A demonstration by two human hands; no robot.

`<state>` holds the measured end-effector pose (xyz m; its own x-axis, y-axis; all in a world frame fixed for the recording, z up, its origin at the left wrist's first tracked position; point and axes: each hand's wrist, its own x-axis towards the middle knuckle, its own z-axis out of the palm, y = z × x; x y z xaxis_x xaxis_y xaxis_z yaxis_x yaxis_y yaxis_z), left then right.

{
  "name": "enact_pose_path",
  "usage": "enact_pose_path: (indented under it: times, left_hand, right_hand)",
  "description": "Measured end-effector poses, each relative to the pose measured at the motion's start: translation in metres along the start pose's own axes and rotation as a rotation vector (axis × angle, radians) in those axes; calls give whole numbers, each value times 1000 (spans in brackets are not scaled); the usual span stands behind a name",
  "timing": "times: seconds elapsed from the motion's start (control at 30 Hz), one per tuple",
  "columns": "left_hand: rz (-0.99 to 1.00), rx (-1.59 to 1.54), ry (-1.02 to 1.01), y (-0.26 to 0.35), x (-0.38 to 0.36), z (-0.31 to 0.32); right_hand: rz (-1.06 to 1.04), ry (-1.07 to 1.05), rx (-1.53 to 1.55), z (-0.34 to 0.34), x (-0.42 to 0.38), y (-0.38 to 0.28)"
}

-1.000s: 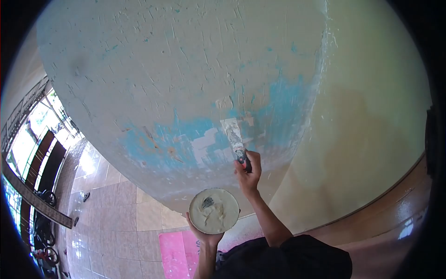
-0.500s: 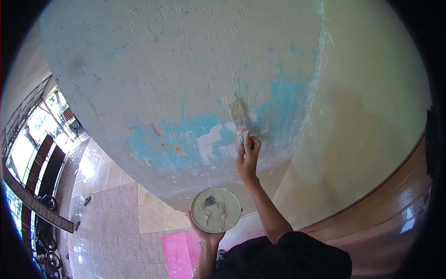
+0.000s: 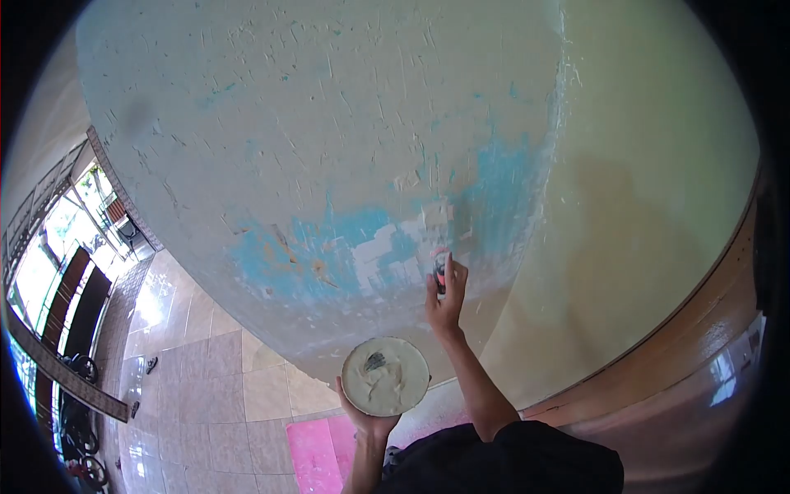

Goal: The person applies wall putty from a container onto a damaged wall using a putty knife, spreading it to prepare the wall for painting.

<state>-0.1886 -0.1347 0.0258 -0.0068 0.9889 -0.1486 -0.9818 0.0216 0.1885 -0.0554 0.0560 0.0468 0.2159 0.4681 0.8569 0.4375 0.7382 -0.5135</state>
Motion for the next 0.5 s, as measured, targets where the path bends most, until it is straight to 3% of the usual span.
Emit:
enact_pose_path:
  times: [0.23, 0.43, 0.5]
  left_hand:
    - [-18, -22, -14, 2, -2, -2]
    - [25, -15, -51, 1, -3, -4]
    - [24, -20, -49, 4, -4, -9]
  right_hand:
    - [-26, -59, 29, 13, 44, -20]
    - [119, -154, 5, 12, -15, 12]
    - [36, -90, 5, 11, -22, 10]
